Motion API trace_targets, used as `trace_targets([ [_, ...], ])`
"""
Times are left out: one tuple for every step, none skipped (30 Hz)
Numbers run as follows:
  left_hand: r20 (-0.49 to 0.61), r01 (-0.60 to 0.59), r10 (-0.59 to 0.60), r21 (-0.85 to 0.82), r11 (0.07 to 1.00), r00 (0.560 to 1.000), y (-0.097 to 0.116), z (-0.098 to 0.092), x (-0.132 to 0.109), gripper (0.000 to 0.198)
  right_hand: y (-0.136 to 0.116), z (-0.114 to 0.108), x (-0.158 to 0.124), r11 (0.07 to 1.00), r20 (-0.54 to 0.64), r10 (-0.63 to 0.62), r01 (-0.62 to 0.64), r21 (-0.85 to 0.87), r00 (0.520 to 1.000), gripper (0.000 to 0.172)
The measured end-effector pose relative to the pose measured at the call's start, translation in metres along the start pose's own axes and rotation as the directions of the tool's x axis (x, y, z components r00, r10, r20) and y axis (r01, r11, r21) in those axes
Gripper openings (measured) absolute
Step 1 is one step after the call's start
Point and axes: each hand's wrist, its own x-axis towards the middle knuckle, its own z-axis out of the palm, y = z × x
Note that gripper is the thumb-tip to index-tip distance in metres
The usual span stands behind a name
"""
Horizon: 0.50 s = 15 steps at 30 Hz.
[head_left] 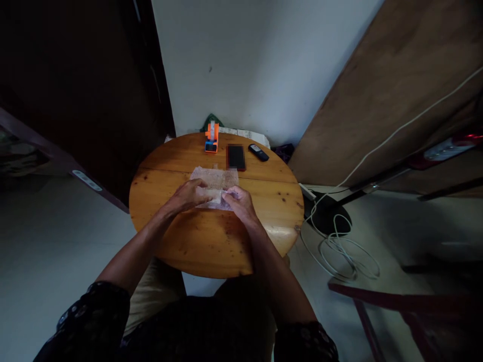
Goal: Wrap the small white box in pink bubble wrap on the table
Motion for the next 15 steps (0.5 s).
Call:
trace_targets([
  [0.012,0.013,-0.013,-0.022,1.000,1.000,0.000,0.003,0.003,0.038,-0.001,-0.001,0.000,1.000,0.011,0.022,-0.022,0.007,1.000,0.021],
  [0.022,0.032,-0.031,-0.054,0.998,0.999,0.000,0.007,0.006,0.033,-0.001,-0.002,-0.001,0.999,0.021,0.045,-0.046,0.016,0.999,0.021],
  [0.029,0.049,-0.046,-0.096,0.994,0.998,0.000,0.010,0.009,0.028,-0.001,-0.002,-0.001,0.997,0.033,0.069,-0.070,0.031,0.997,0.022],
  [0.031,0.060,-0.056,-0.144,0.988,0.998,0.000,0.014,0.011,0.024,-0.002,-0.003,-0.002,0.994,0.044,0.091,-0.094,0.052,0.995,0.022],
  [0.027,0.063,-0.059,-0.192,0.979,0.998,0.000,0.017,0.012,0.022,-0.002,-0.003,-0.002,0.991,0.052,0.112,-0.116,0.074,0.992,0.024],
  [0.020,0.061,-0.058,-0.235,0.970,0.998,0.000,0.020,0.013,0.020,-0.002,-0.003,-0.002,0.986,0.055,0.130,-0.135,0.096,0.990,0.025],
  [0.009,0.059,-0.059,-0.269,0.961,0.998,-0.001,0.022,0.013,0.019,-0.002,-0.003,-0.002,0.982,0.060,0.145,-0.151,0.116,0.988,0.026],
  [-0.004,0.058,-0.062,-0.297,0.953,0.998,-0.001,0.024,0.012,0.019,-0.002,-0.003,-0.002,0.977,0.064,0.156,-0.164,0.135,0.986,0.027],
  [-0.016,0.057,-0.066,-0.321,0.945,0.998,-0.001,0.025,0.011,0.019,-0.002,-0.003,-0.002,0.973,0.066,0.163,-0.172,0.152,0.984,0.028],
  [-0.021,0.058,-0.070,-0.344,0.937,0.997,-0.002,0.025,0.010,0.020,-0.003,-0.003,-0.003,0.970,0.069,0.168,-0.177,0.167,0.983,0.029],
  [-0.025,0.060,-0.074,-0.364,0.929,0.997,-0.002,0.026,0.009,0.020,-0.004,-0.003,-0.003,0.966,0.075,0.172,-0.183,0.181,0.982,0.028],
  [-0.026,0.061,-0.077,-0.379,0.923,0.997,-0.002,0.026,0.008,0.021,-0.005,-0.004,-0.003,0.963,0.078,0.177,-0.189,0.191,0.981,0.028],
  [-0.024,0.063,-0.079,-0.386,0.920,0.997,-0.001,0.026,0.008,0.021,-0.005,-0.004,-0.004,0.961,0.080,0.185,-0.197,0.195,0.980,0.027],
  [-0.024,0.064,-0.080,-0.388,0.919,0.997,-0.001,0.026,0.007,0.020,-0.006,-0.004,-0.004,0.960,0.079,0.194,-0.205,0.192,0.978,0.026],
  [-0.026,0.065,-0.081,-0.385,0.921,0.996,-0.001,0.026,0.007,0.020,-0.007,-0.005,-0.005,0.959,0.079,0.202,-0.213,0.186,0.976,0.025],
])
